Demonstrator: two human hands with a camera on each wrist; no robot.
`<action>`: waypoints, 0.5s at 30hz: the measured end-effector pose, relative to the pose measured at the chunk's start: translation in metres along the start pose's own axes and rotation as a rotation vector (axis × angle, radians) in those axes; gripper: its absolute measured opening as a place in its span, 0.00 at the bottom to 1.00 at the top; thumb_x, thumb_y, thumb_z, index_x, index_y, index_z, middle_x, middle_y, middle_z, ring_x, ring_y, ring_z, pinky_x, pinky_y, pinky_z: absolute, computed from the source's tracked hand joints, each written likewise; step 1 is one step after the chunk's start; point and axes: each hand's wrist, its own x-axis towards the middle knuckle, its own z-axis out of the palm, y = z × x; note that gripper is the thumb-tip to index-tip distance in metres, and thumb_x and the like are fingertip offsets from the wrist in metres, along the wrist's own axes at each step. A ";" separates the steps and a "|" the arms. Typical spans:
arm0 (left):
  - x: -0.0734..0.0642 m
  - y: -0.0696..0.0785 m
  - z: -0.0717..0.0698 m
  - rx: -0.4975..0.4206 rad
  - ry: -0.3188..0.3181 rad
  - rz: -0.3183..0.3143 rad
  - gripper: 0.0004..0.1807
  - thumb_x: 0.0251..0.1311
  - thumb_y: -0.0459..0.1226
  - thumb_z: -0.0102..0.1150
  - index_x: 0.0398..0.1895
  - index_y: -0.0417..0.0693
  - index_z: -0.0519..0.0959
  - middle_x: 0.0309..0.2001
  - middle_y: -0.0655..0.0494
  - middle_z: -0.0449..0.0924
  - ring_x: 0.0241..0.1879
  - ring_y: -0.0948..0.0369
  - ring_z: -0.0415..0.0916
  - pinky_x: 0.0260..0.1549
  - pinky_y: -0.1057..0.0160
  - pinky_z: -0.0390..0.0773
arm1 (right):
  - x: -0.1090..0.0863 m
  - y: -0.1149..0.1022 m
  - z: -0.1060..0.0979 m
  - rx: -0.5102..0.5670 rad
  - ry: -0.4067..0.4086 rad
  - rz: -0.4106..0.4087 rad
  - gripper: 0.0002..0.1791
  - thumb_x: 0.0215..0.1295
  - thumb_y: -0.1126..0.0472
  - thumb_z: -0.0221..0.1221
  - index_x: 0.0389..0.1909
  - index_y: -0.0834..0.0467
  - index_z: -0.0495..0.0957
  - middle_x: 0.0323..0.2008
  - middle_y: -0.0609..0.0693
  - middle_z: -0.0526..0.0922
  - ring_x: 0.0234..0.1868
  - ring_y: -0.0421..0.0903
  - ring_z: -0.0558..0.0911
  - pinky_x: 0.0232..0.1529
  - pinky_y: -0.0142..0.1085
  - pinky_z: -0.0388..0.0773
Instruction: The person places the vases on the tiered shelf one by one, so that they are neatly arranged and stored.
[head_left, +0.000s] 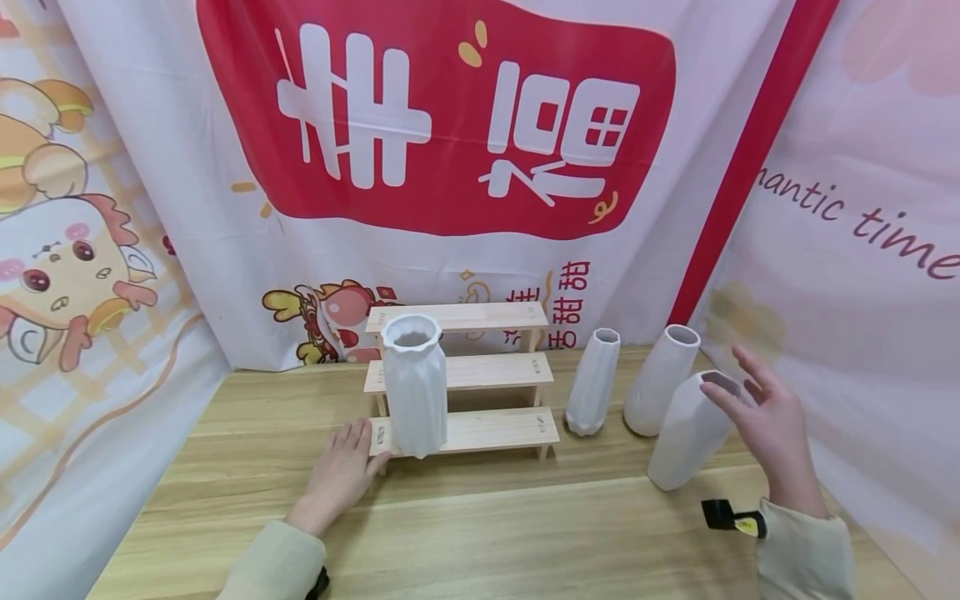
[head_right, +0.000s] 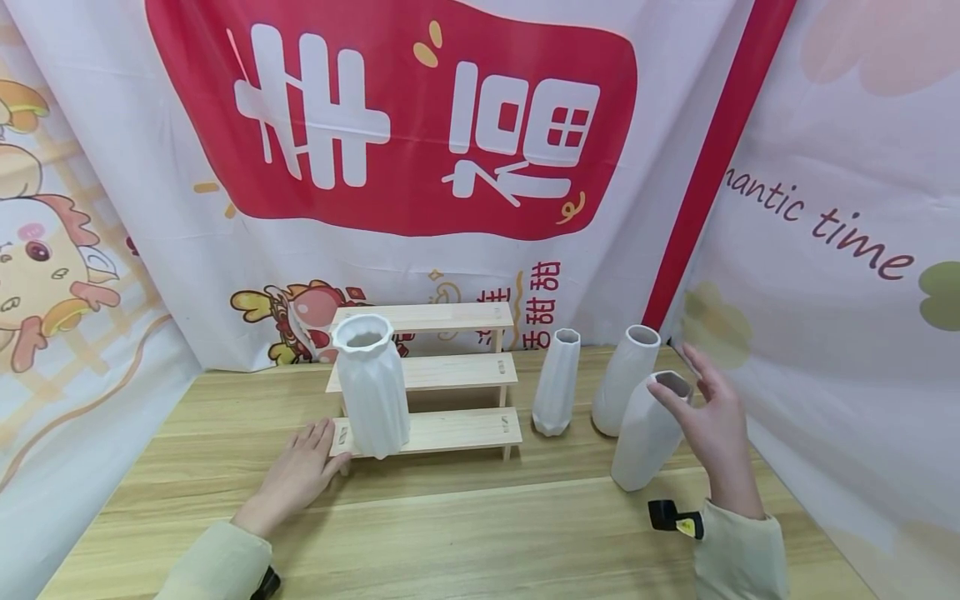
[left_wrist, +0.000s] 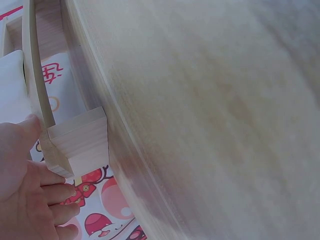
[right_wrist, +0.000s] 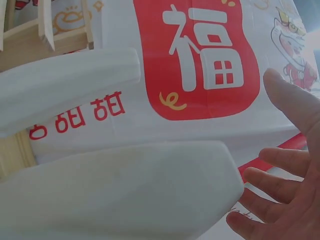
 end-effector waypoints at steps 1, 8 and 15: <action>0.000 0.000 0.000 0.000 -0.001 0.000 0.35 0.67 0.46 0.45 0.62 0.22 0.56 0.63 0.28 0.55 0.63 0.36 0.50 0.61 0.42 0.48 | 0.000 0.003 0.001 -0.001 0.003 -0.002 0.40 0.59 0.51 0.62 0.70 0.54 0.55 0.67 0.59 0.57 0.62 0.65 0.61 0.59 0.53 0.60; 0.000 -0.001 0.001 0.003 0.002 0.003 0.35 0.67 0.46 0.46 0.62 0.22 0.57 0.63 0.28 0.55 0.63 0.36 0.51 0.61 0.41 0.49 | 0.002 0.021 0.002 0.011 -0.002 -0.008 0.40 0.60 0.54 0.61 0.70 0.59 0.54 0.66 0.62 0.57 0.63 0.63 0.60 0.61 0.51 0.57; 0.000 -0.001 0.001 0.017 0.012 0.011 0.35 0.67 0.46 0.46 0.62 0.21 0.57 0.63 0.28 0.56 0.62 0.36 0.52 0.61 0.42 0.50 | 0.001 0.033 0.007 0.023 -0.014 -0.033 0.40 0.61 0.56 0.61 0.70 0.61 0.53 0.66 0.64 0.58 0.63 0.60 0.61 0.62 0.36 0.59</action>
